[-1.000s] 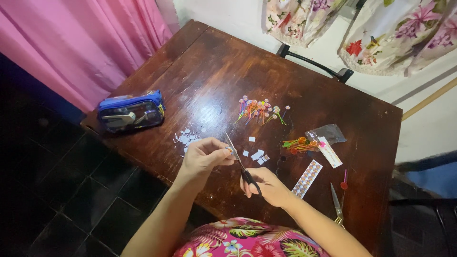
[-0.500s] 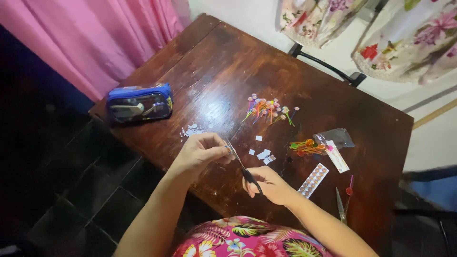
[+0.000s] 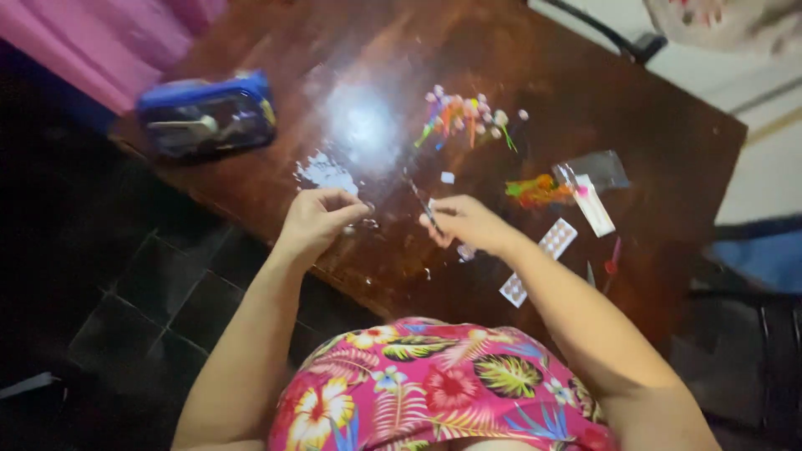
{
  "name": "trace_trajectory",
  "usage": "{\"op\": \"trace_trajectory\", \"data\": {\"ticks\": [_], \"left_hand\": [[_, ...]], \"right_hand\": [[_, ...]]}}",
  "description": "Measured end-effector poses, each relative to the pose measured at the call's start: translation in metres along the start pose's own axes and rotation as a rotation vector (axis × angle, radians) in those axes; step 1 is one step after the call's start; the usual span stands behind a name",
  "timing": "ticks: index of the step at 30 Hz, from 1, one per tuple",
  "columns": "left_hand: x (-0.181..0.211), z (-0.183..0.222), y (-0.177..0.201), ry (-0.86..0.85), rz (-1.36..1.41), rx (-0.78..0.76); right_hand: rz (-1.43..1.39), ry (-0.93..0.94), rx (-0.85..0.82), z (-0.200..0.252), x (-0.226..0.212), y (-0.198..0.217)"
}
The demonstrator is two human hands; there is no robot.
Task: Cutting small stickers or labels from a larger sheet using scissors.
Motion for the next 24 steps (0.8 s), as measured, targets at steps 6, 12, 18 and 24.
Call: {"op": "trace_trajectory", "data": {"ticks": [6,12,18,24], "left_hand": [[-0.098,-0.055,-0.089,-0.128,-0.48,-0.269],[-0.157,-0.095,-0.179,-0.178,-0.741,-0.353],[-0.171,-0.132,-0.198,-0.346,-0.772,-0.304],[-0.168,-0.138,-0.199,-0.22,-0.888,-0.29]], "right_hand": [[0.207,0.073,0.233,0.067,-0.014,0.047],[0.315,0.05,0.427,0.136,0.022,0.062],[0.066,0.072,0.46,0.178,0.069,0.049],[-0.082,0.043,0.484,0.194,0.106,0.044]]}}
Point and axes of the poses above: each hand's wrist, its own z-axis away from the middle knuckle, its own y-axis out of the back of the hand, x = y × z, the point moved 6 cm from there along -z, towards the middle knuckle, and after that the axes turned 1 degree about y, right-handed, at the moved point
